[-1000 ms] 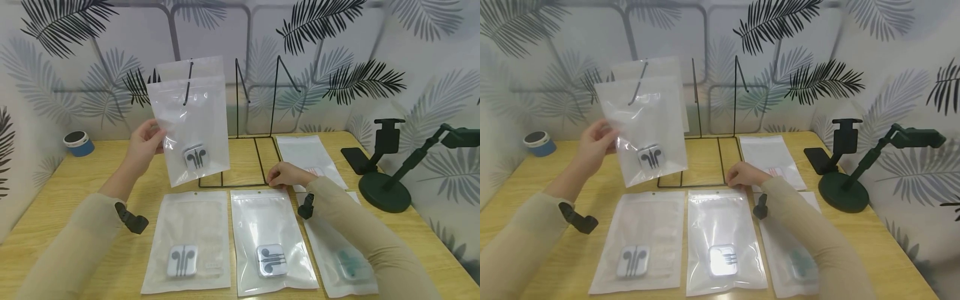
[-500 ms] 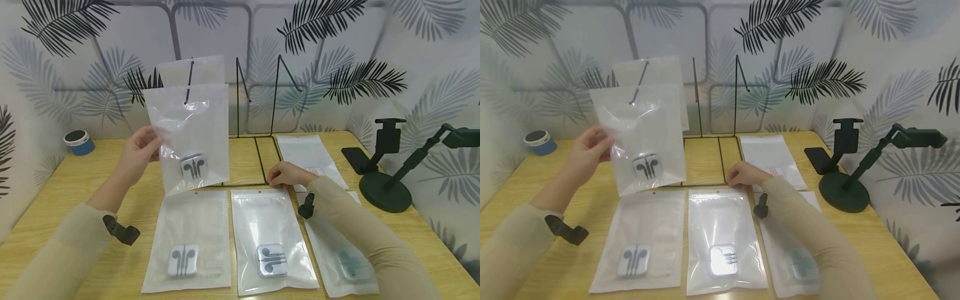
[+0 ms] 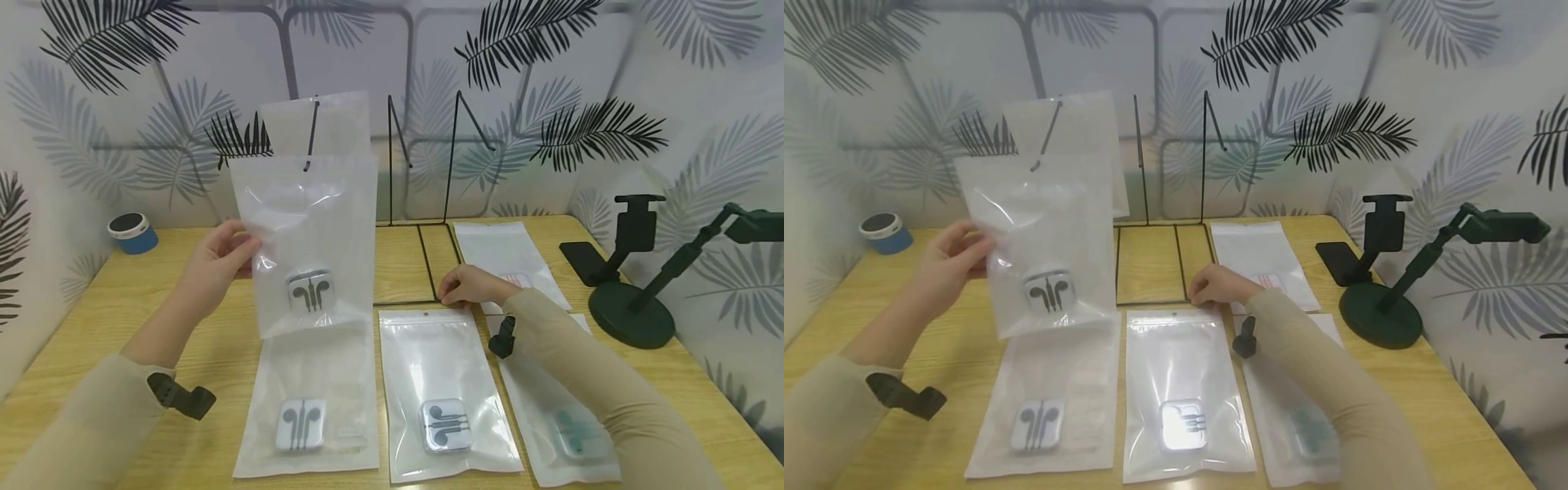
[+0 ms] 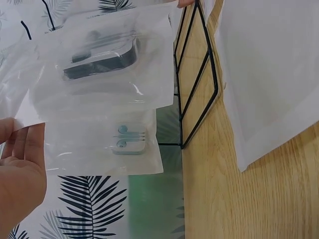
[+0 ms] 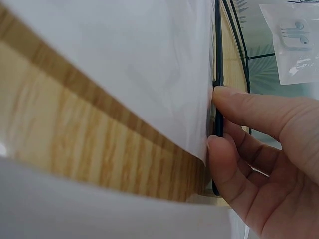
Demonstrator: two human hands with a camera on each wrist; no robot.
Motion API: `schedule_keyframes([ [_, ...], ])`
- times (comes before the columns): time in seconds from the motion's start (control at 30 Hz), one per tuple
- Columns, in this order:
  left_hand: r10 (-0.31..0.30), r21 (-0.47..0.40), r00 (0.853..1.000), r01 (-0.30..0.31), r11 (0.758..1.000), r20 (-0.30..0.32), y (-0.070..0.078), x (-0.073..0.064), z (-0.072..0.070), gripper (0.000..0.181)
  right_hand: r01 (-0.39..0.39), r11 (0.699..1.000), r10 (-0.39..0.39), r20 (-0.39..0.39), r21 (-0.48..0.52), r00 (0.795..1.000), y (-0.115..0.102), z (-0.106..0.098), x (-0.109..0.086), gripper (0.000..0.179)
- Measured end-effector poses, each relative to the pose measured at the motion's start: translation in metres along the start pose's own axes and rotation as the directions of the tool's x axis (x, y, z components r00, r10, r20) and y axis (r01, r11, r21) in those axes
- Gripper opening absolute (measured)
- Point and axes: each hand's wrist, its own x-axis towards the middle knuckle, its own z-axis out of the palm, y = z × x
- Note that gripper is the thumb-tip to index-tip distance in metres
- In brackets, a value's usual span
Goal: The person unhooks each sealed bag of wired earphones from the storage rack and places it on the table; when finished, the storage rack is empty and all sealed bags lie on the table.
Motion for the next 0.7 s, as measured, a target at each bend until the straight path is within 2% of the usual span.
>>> schedule_keyframes([
  [0.2, -0.004, -0.006, 1.0, 0.004, 1.0, 0.017, 0.004, -0.007, -0.002, 0.019, 0.001, 1.0, -0.001, 0.001, 0.001, 1.0, 0.001, 0.0, 0.001, 0.005],
  [0.43, 0.021, -0.113, 0.999, -0.015, 0.993, 0.049, 0.01, -0.017, -0.002, 0.02, -0.008, 1.0, 0.008, -0.005, 0.0, 1.0, 0.002, 0.0, 0.002, 0.004],
  [0.7, 0.039, -0.168, 0.996, -0.025, 0.986, 0.083, 0.01, -0.03, -0.011, 0.022, -0.018, 1.0, 0.018, -0.003, -0.002, 1.0, 0.001, 0.0, 0.001, 0.004],
])
